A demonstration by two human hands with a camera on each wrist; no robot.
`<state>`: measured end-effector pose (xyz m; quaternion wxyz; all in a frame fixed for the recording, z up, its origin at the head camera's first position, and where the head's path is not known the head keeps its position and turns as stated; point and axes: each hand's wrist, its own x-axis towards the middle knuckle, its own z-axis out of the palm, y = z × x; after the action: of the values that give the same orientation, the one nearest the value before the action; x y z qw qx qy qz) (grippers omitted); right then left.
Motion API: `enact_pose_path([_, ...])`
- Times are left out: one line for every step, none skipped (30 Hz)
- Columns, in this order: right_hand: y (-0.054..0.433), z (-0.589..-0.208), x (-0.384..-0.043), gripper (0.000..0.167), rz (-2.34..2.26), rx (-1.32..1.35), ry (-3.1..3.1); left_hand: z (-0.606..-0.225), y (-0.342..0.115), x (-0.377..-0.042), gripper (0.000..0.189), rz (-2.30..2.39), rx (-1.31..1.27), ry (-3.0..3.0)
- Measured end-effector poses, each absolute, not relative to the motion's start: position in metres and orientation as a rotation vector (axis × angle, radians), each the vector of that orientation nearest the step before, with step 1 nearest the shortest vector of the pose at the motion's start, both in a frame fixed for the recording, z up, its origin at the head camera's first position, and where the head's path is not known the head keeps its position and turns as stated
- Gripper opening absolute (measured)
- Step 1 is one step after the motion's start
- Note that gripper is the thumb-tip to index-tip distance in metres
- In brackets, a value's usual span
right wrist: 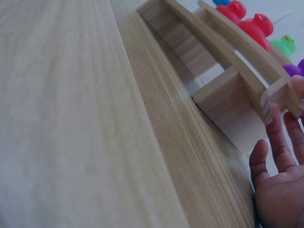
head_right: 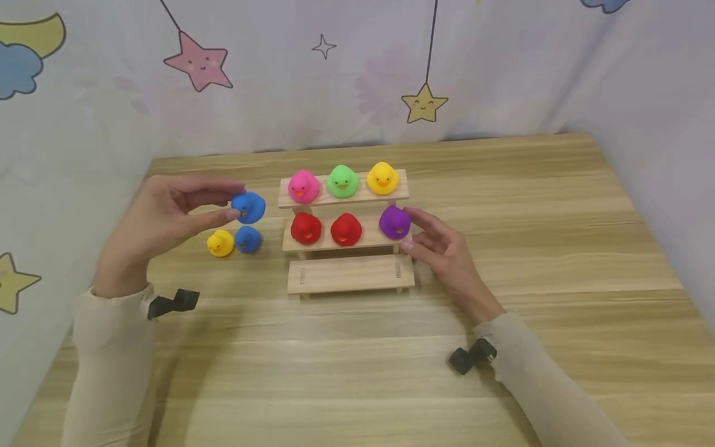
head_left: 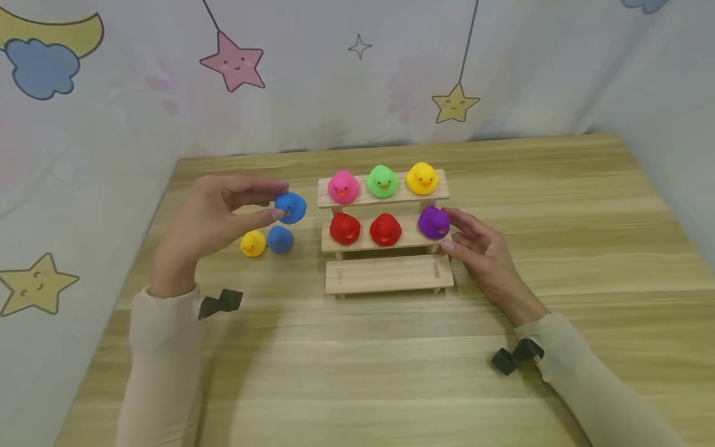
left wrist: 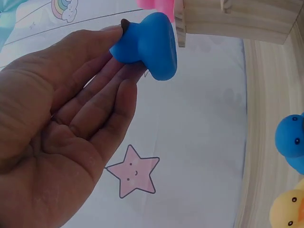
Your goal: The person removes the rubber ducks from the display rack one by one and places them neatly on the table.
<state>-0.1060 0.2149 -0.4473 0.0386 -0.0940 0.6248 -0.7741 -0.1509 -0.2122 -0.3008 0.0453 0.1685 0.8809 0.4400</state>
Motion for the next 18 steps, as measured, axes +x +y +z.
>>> enact_pose_path([0.215,-0.447,-0.106,0.06,-2.375,-0.291,1.916,-0.303,-0.213,-0.153,0.038,1.334,0.493,2.677])
enact_pose_path([0.215,-0.447,-0.106,0.06,-2.38,-0.298,1.912,-0.305,-0.213,-0.155,0.039,1.329,0.476,2.662])
enact_pose_path([0.215,-0.447,-0.107,0.06,-2.386,-0.306,1.906,-0.307,-0.213,-0.158,0.039,1.323,0.467,2.654])
enact_pose_path([0.215,-0.448,-0.107,0.06,-2.391,-0.313,1.899,-0.309,-0.213,-0.159,0.039,1.314,0.456,2.649])
enact_pose_path([0.215,-0.448,-0.107,0.06,-2.395,-0.321,1.894,-0.312,-0.213,-0.161,0.039,1.308,0.447,2.642])
enact_pose_path([0.215,-0.448,-0.108,0.059,-2.397,-0.327,1.892,-0.314,-0.213,-0.163,0.039,1.302,0.445,2.637])
enact_pose_path([0.215,-0.448,-0.108,0.059,-2.401,-0.332,1.889,-0.317,-0.212,-0.165,0.039,1.289,0.441,2.635])
enact_pose_path([0.214,-0.447,-0.108,0.059,-2.404,-0.334,1.886,-0.319,-0.211,-0.166,0.039,1.278,0.448,2.634])
enact_pose_path([0.214,-0.447,-0.108,0.059,-2.404,-0.332,1.886,-0.322,-0.21,-0.168,0.039,1.256,0.459,2.637])
enact_pose_path([0.215,-0.447,-0.108,0.058,-2.403,-0.331,1.886,-0.324,-0.209,-0.169,0.039,1.237,0.474,2.636])
enact_pose_path([0.215,-0.447,-0.108,0.058,-2.402,-0.328,1.887,-0.327,-0.209,-0.171,0.039,1.226,0.493,2.63])
enact_pose_path([0.215,-0.447,-0.108,0.059,-2.401,-0.326,1.886,-0.329,-0.208,-0.173,0.04,1.207,0.518,2.631])
enact_pose_path([0.215,-0.448,-0.108,0.059,-2.399,-0.322,1.887,-0.331,-0.208,-0.174,0.041,1.19,0.542,2.633])
enact_pose_path([0.215,-0.448,-0.108,0.059,-2.396,-0.318,1.889,-0.333,-0.207,-0.175,0.042,1.178,0.565,2.632])
enact_pose_path([0.215,-0.448,-0.107,0.059,-2.391,-0.314,1.892,-0.335,-0.207,-0.176,0.043,1.168,0.585,2.63])
enact_pose_path([0.215,-0.448,-0.107,0.059,-2.388,-0.311,1.896,-0.337,-0.207,-0.177,0.044,1.161,0.6,2.629])
enact_pose_path([0.215,-0.448,-0.107,0.059,-2.382,-0.306,1.902,-0.339,-0.206,-0.177,0.045,1.152,0.613,2.629])
enact_pose_path([0.215,-0.448,-0.106,0.059,-2.379,-0.302,1.905,-0.341,-0.206,-0.178,0.046,1.139,0.625,2.634])
